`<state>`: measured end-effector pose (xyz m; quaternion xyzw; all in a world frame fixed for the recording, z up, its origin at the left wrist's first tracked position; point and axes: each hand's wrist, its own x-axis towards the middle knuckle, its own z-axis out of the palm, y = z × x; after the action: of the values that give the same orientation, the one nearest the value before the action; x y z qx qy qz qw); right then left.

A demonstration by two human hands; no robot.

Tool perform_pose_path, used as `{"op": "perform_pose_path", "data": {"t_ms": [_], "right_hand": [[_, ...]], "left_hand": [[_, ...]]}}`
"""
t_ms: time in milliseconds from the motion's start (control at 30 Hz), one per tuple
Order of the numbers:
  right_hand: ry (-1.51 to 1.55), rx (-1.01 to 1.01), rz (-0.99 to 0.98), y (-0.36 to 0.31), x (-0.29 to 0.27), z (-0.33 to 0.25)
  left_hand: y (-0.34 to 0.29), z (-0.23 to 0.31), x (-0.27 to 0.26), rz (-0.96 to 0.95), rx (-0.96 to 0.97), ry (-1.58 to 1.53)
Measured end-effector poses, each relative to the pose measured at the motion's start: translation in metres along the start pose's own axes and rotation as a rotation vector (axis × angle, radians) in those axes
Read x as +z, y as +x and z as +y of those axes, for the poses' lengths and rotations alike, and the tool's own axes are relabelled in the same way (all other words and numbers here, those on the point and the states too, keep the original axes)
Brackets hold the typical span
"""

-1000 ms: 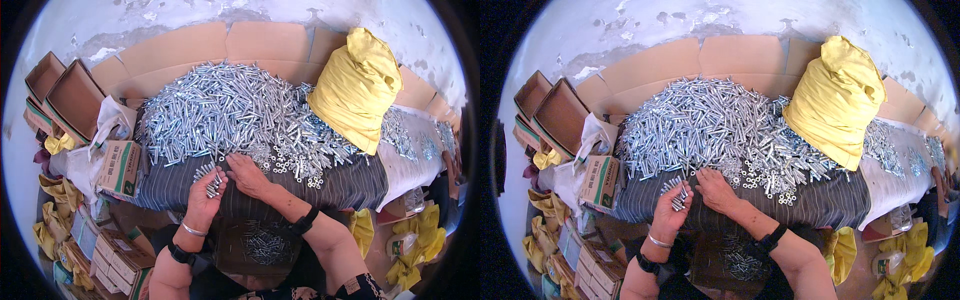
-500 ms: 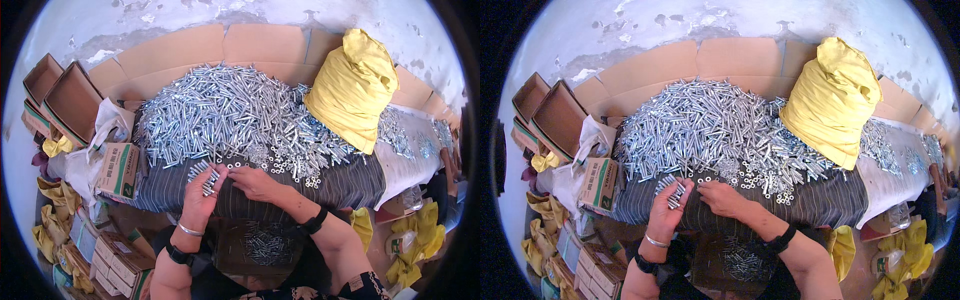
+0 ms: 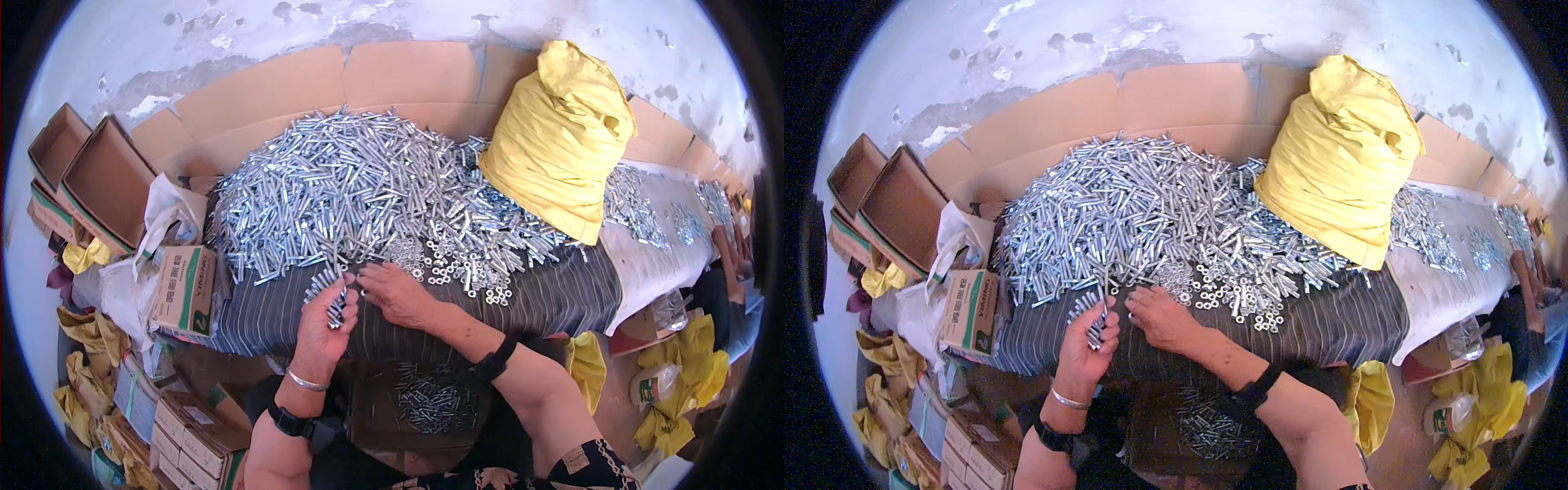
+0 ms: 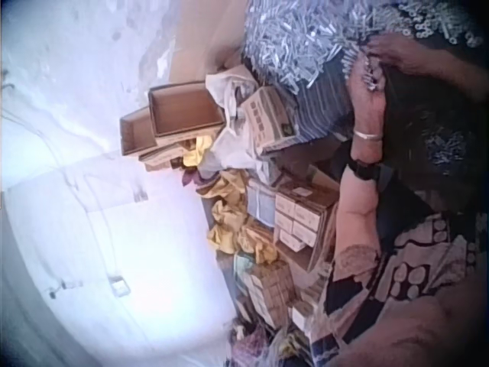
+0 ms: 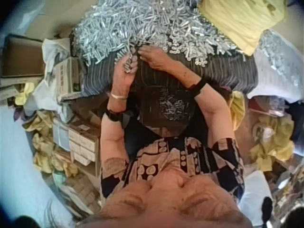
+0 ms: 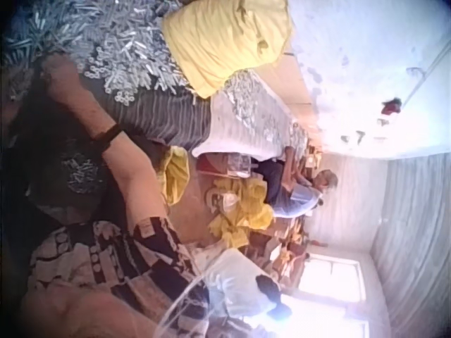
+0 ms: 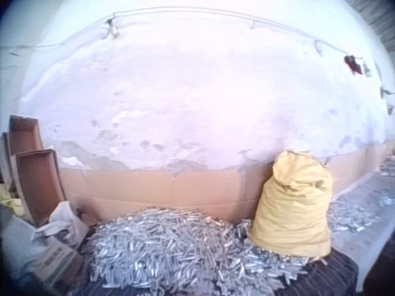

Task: Sorting and counting bolts and washers from a large pile into smaller groups.

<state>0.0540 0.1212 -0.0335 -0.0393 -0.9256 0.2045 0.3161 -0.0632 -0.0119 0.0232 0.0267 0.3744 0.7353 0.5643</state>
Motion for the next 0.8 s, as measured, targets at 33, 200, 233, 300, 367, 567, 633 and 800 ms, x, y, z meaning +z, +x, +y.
{"op": "perform_pose_path", "data": {"t_ms": [33, 200, 233, 300, 367, 567, 633, 800], "right_hand": [[0.021, 0.006, 0.039, 0.000, -0.001, -0.003], [0.194, 0.169, -0.027, -0.003, -0.028, -0.002], [0.156, 0.173, 0.112, -0.004, -0.036, 0.001], [0.029, 0.269, 0.316, -0.013, -0.050, 0.012], [-0.145, 0.399, 0.373, -0.020, -0.083, 0.017], [-0.496, 0.508, 0.185, -0.042, -0.096, 0.052], [-0.570, 0.499, 0.160, -0.041, -0.088, 0.047], [-0.613, 0.557, 0.160, -0.039, -0.088, 0.049]], "left_hand": [[-0.001, 0.000, -0.003, -0.041, -0.006, 0.029], [-0.006, -0.001, 0.001, -0.058, -0.053, 0.172], [-0.004, -0.004, -0.001, -0.061, -0.066, 0.172], [-0.006, -0.008, 0.004, -0.022, -0.072, 0.230], [-0.006, -0.012, 0.010, 0.012, -0.080, 0.284], [-0.010, -0.019, 0.024, -0.041, -0.067, 0.387], [-0.008, -0.023, 0.022, -0.048, -0.077, 0.424], [-0.005, -0.025, 0.022, -0.028, -0.103, 0.447]]}}
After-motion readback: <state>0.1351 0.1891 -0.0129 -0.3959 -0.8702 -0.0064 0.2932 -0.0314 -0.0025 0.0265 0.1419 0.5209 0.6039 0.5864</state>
